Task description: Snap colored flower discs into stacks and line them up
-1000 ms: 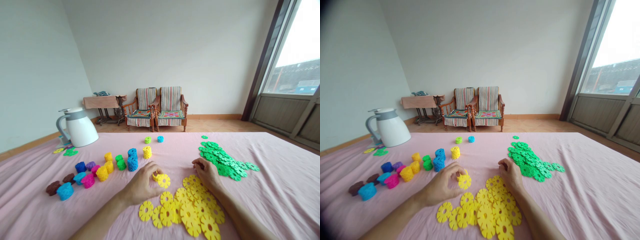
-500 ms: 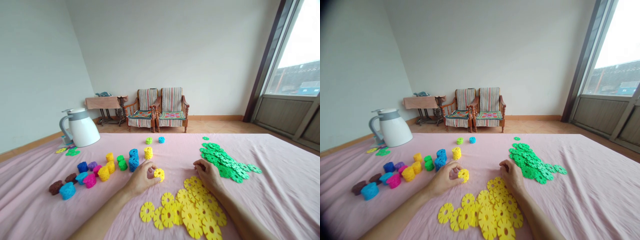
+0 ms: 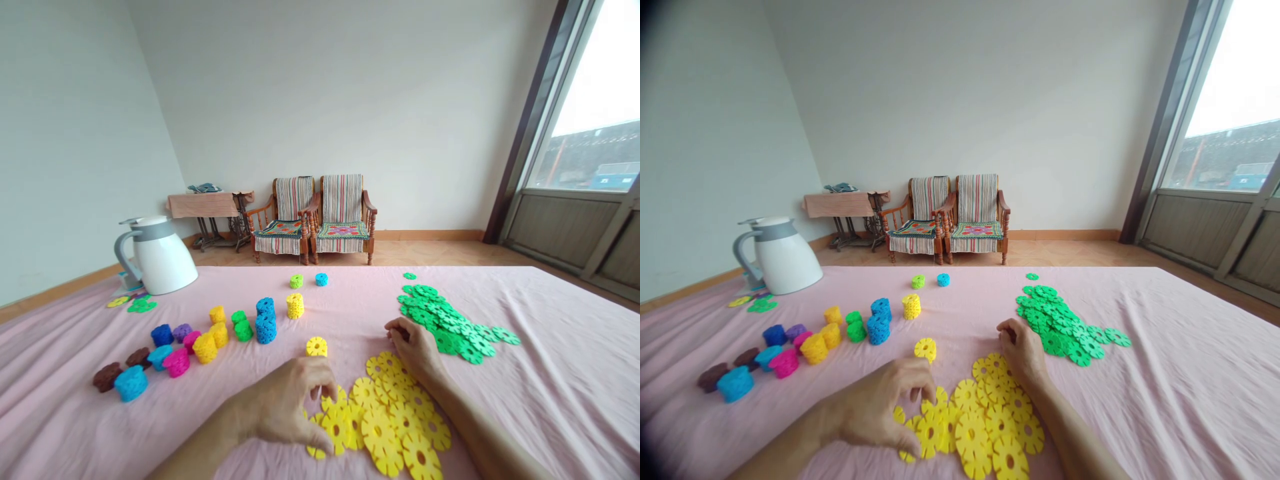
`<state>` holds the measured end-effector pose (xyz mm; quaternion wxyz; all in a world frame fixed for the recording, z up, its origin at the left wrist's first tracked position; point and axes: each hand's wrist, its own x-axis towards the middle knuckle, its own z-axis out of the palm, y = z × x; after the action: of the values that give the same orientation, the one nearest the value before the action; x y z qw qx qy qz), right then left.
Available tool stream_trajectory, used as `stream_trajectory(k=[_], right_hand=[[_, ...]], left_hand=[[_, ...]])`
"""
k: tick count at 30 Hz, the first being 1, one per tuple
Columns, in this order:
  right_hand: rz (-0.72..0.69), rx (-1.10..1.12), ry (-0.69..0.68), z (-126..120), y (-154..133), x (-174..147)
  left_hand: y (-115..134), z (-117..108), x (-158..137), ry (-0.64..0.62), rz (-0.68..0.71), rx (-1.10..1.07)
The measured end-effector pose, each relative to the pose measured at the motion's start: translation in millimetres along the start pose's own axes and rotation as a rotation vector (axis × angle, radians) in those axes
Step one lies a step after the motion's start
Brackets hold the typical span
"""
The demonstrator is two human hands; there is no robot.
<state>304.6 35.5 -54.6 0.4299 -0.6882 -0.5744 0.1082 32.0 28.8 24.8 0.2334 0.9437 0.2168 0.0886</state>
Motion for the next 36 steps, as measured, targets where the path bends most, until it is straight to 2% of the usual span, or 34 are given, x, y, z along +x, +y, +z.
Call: stream_trajectory(k=[3,6,11,13,17,20,23,36], right_hand=[[0.0,0.002,0.001,0,1,0],[-0.002,0.001,0.004,1,1,0],[-0.01,-0.001,0.006,1,1,0],[-0.007,-0.001,0.003,1,2,0],[-0.002,-0.002,-0.001,1,3,-1],[0.0,-0.007,-0.001,1,3,0],[0.002,-0.01,-0.006,1,3,0],[0.002,-0.008,-0.007,0,0,-1]], left_hand=[[6,8,0,-0.046,0.026,0.065],[6,14,2,-0.034,0.037,0.133],[8,9,1,-0.016,0.01,0.115],[6,1,1,0.047,-0.027,0.086],[-10,-12,4,0.305,-0.105,0.052],[-26,-10,7,0.456,-0.175,0.047],[-36,-2,11,0.521,-0.21,0.041],[-35,0,15,0.468,-0.279,0.005]])
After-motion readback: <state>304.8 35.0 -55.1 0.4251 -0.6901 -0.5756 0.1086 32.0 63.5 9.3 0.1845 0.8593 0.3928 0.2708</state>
